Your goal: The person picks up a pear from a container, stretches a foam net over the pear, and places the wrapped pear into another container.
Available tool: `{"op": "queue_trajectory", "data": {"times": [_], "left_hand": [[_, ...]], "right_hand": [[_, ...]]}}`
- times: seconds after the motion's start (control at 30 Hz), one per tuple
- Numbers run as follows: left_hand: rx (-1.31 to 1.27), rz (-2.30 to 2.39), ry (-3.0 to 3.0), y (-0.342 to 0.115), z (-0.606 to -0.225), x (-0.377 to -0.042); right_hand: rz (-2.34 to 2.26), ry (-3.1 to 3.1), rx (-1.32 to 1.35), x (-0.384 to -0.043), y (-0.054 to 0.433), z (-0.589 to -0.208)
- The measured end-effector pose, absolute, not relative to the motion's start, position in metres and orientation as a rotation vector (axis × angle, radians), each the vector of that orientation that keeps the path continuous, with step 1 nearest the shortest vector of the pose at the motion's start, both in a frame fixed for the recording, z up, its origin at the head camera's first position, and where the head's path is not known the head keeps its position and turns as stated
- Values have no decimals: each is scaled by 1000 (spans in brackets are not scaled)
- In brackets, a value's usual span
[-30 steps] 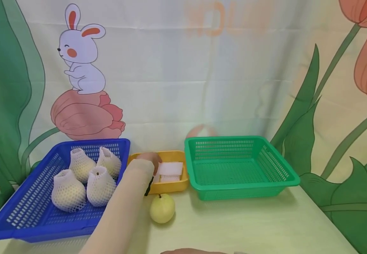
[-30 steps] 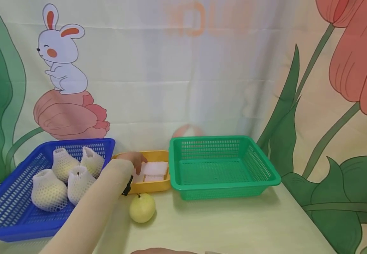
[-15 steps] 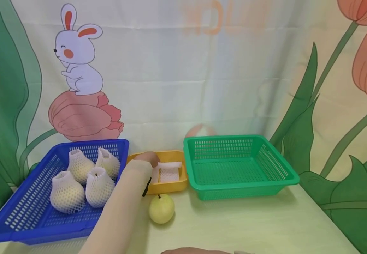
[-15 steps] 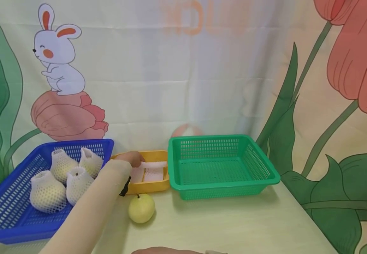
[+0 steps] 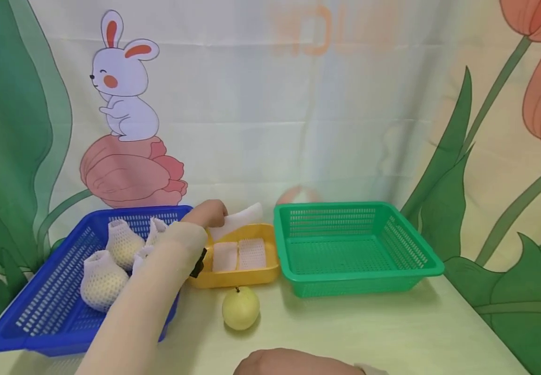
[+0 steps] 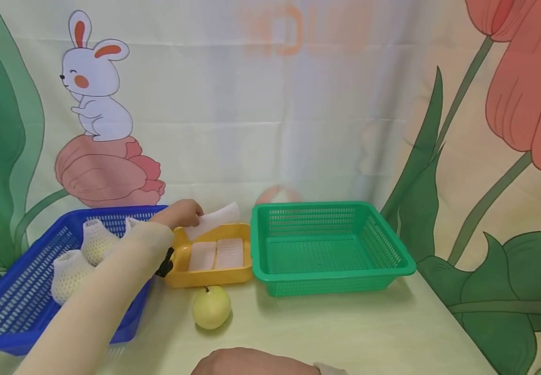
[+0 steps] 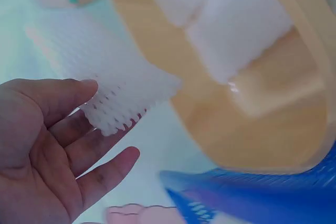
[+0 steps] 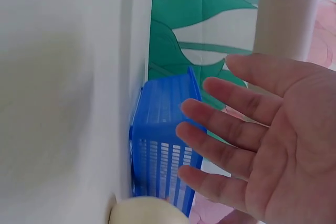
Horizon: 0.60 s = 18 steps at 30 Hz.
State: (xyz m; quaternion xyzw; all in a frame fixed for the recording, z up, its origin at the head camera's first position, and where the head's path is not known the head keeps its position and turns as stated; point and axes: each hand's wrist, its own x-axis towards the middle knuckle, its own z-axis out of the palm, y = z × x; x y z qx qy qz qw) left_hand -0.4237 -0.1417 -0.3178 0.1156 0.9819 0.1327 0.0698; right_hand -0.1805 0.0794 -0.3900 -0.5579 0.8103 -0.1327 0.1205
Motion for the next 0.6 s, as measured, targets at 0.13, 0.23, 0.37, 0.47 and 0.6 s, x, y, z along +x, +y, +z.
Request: {"op": "queue_trajectory", "data": {"times": [0.13,0.23,0.37,0.47,0.6], "left_hand": [[466,484,2990,-146,-295,-405],[569,599,3019,-146,-282,-380],[689,734,3037,-146,-275,-339],[718,872,3036,-146,-280,-308],[708,1092,3024,-148,-292,-272]], "right_hand": [[-549,2342,-1453,-186,85,-388],[-649,2357,-1314,-193,89,-385],[-754,2493,-1373,-201,89,-380],[-1011,2614,-1488,-206,87,-380],[-1410,2737,-1639,-212,79,-379]]}}
